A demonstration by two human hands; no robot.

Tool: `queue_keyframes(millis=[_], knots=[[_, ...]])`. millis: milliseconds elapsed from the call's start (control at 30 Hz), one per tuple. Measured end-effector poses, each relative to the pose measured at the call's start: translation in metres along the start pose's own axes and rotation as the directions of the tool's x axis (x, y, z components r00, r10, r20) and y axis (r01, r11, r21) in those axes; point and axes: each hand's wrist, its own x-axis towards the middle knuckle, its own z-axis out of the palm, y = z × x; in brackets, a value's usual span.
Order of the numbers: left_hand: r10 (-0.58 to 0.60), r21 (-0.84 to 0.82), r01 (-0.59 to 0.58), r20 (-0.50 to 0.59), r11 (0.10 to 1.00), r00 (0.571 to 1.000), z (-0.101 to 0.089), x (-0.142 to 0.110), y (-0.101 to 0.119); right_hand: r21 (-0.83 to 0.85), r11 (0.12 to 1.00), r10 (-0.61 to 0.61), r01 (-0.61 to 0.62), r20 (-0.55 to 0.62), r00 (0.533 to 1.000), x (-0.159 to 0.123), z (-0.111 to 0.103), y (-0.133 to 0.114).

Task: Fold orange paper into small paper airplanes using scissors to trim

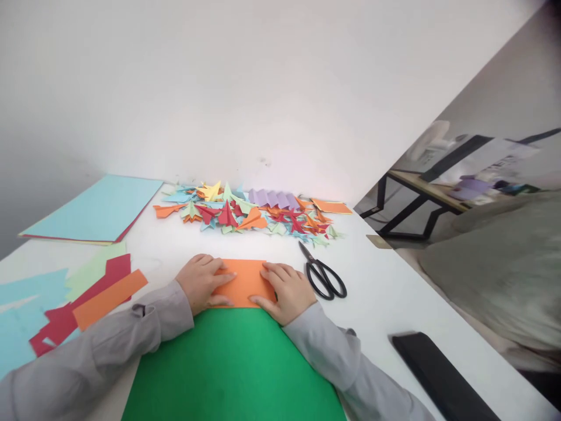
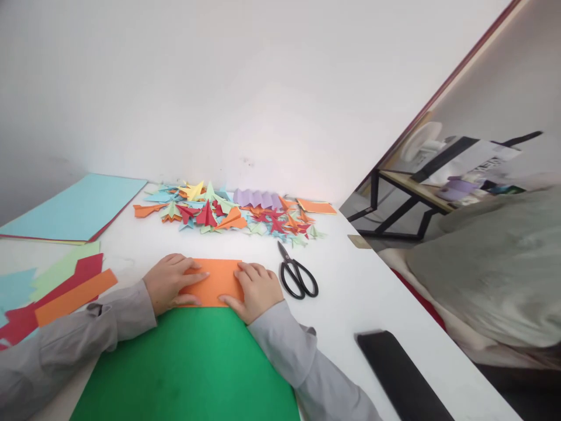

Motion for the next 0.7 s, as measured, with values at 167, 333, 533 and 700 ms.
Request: queue_keyframes(millis=[167,333,533,700], knots=[[0.024,-0.005,-0.023,0.065,1.0,0.998,0.0,-0.004,-0.009,0.095,0.994,0.049,-0.058,0.093,0.994,-0.001,0.0,0.004],[0.05,0.086,-0.059,0.109,0.995,0.993,0.002,-0.008,-0.011,0.192,0.98,0.024,-0.054,0.155,0.988,-0.003,0.008,0.016],[0.205,0.235,-0.231,0.129,0.944,0.97,-0.001,-0.005,-0.011,0.196,0.98,0.002,-0.044,0.213,0.977,-0.001,0.013,0.022],[0.32,0.269,-0.348,0.143,0.898,0.937,-0.013,0.0,-0.01,0.185,0.982,0.0,-0.044,0.231,0.973,0.0,0.008,0.02]])
